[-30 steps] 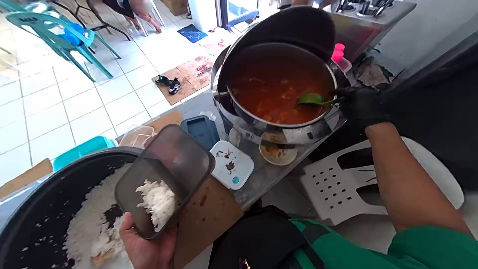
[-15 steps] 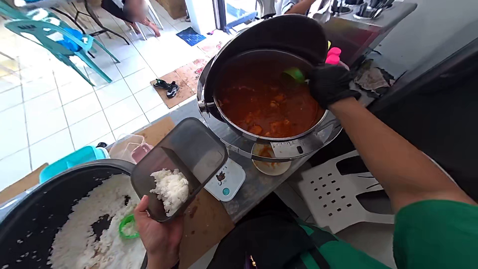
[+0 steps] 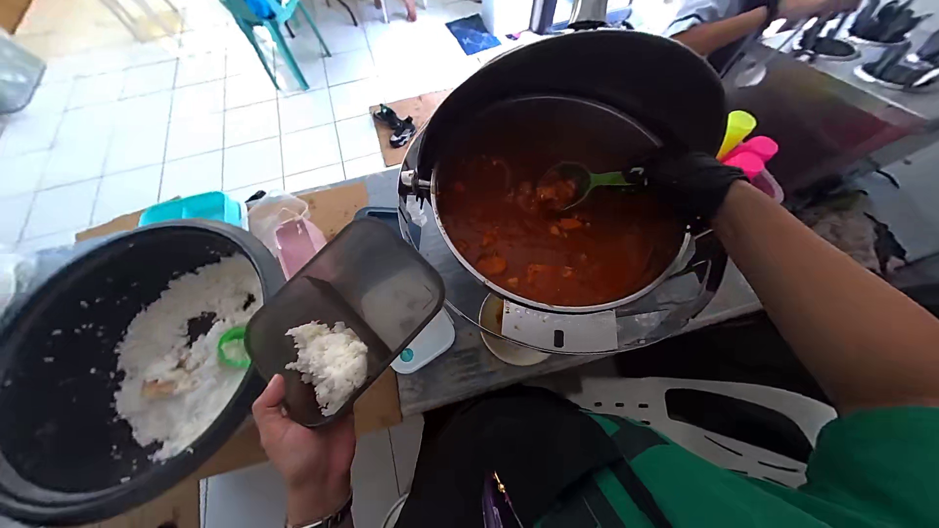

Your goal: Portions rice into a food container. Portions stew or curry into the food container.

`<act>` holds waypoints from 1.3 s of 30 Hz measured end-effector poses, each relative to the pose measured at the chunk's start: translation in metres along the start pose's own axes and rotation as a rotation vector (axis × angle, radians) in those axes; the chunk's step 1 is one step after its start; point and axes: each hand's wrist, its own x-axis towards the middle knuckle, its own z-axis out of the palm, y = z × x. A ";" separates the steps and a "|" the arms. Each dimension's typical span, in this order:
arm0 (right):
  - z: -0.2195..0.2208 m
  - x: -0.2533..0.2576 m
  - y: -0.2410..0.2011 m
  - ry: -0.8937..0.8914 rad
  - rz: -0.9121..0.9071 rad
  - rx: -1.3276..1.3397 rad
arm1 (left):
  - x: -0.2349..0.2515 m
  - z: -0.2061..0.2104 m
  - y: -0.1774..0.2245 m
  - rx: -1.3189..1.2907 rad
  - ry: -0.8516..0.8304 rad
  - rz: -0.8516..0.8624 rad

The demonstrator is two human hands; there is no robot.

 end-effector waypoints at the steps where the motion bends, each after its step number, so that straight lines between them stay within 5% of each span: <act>1: -0.002 0.001 0.005 0.000 -0.024 0.003 | -0.007 0.004 -0.004 -0.016 0.008 -0.002; 7: 0.003 -0.012 -0.001 0.018 -0.170 0.102 | -0.027 0.017 -0.012 -0.054 0.009 0.006; 21: 0.024 -0.027 -0.044 -0.046 -0.450 -0.466 | -0.019 0.010 0.005 0.002 0.042 -0.003; 32: 0.034 -0.015 -0.041 -0.255 0.007 0.093 | -0.013 0.017 0.015 -0.012 -0.057 -0.035; 39: 0.030 -0.016 -0.008 -0.209 0.056 0.324 | -0.006 0.025 0.013 0.036 -0.114 -0.051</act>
